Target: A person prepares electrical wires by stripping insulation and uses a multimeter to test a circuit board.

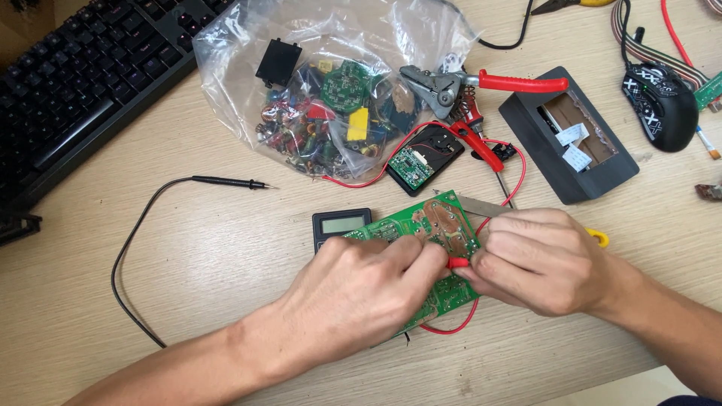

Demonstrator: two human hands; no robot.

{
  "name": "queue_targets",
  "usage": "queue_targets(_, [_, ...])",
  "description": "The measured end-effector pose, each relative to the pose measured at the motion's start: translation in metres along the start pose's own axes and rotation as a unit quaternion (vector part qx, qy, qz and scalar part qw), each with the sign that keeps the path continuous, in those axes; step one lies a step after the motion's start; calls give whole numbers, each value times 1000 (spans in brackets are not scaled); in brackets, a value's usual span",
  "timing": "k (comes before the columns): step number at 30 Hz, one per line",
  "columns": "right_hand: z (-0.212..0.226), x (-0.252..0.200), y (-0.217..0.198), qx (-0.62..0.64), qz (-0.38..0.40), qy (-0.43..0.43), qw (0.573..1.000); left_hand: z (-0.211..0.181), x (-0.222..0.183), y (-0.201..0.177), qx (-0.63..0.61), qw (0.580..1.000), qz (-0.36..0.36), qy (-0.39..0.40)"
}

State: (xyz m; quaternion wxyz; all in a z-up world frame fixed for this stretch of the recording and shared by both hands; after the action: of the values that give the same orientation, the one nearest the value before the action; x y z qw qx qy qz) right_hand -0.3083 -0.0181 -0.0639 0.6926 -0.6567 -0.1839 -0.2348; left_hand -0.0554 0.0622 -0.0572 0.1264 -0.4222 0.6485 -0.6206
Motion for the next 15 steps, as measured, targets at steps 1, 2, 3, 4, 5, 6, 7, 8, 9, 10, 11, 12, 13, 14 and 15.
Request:
queue_targets(1, [1, 0, 0, 9, -3, -3, 1000, -2, 0, -1, 12, 1000, -1, 3])
queue_targets(2, [1, 0, 0, 10, -2, -3, 1000, -2, -1, 0, 12, 1000, -1, 3])
queue_targets(3, [1, -1, 1, 10, -3, -7, 1000, -3, -2, 1, 21, 1000, -11, 1])
queue_targets(4, [1, -1, 1, 10, -3, -11, 1000, -3, -2, 2, 30, 999, -22, 0])
queue_targets(5, [1, -1, 1, 10, -3, -11, 1000, -4, -3, 2, 29, 999, -22, 0])
queue_targets(6, [1, -1, 2, 8, -4, -11, 1000, -4, -3, 2, 25, 999, -20, -2])
queue_targets(7, [1, -1, 2, 5, -5, -11, 1000, -4, -3, 2, 21, 1000, -18, -4])
queue_targets(8, [1, -1, 1, 5, -5, -11, 1000, -5, -3, 2, 21, 1000, -18, -5])
queue_targets(9, [1, -2, 1, 11, 0, -11, 1000, -5, -3, 2, 21, 1000, -18, -6])
queue_targets(10, [1, -2, 1, 17, 4, -11, 1000, -5, -3, 2, 22, 1000, -18, -7])
queue_targets(11, [0, -2, 0, 17, 4, -11, 1000, -5, -3, -1, 22, 1000, -18, -7])
queue_targets(12, [0, -2, -2, 25, 4, 0, 1000, -4, -2, -3, -12, 1000, 12, -12])
queue_targets(13, [0, -2, -3, 33, 4, 11, 999, -3, -2, -5, -46, 998, 42, -16])
queue_targets(14, [1, 1, -5, 35, 4, 11, 999, -1, 1, -9, -46, 998, 42, -17])
queue_targets(15, [2, 4, -8, 85, 20, 35, 996, 0, 3, -13, -91, 993, 74, -11])
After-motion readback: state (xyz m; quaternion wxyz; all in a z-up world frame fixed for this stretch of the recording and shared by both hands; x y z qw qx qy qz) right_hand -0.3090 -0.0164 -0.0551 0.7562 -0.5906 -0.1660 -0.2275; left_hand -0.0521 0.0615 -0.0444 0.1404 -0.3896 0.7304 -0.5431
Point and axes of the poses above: each hand's wrist, its own x-axis towards the middle knuckle, its own y-axis out of the palm, z = x × y, the point moved 1 cm from there along x, towards the middle knuckle, and after that the axes turned 4 degrees about -z, right-handed, at the moved point
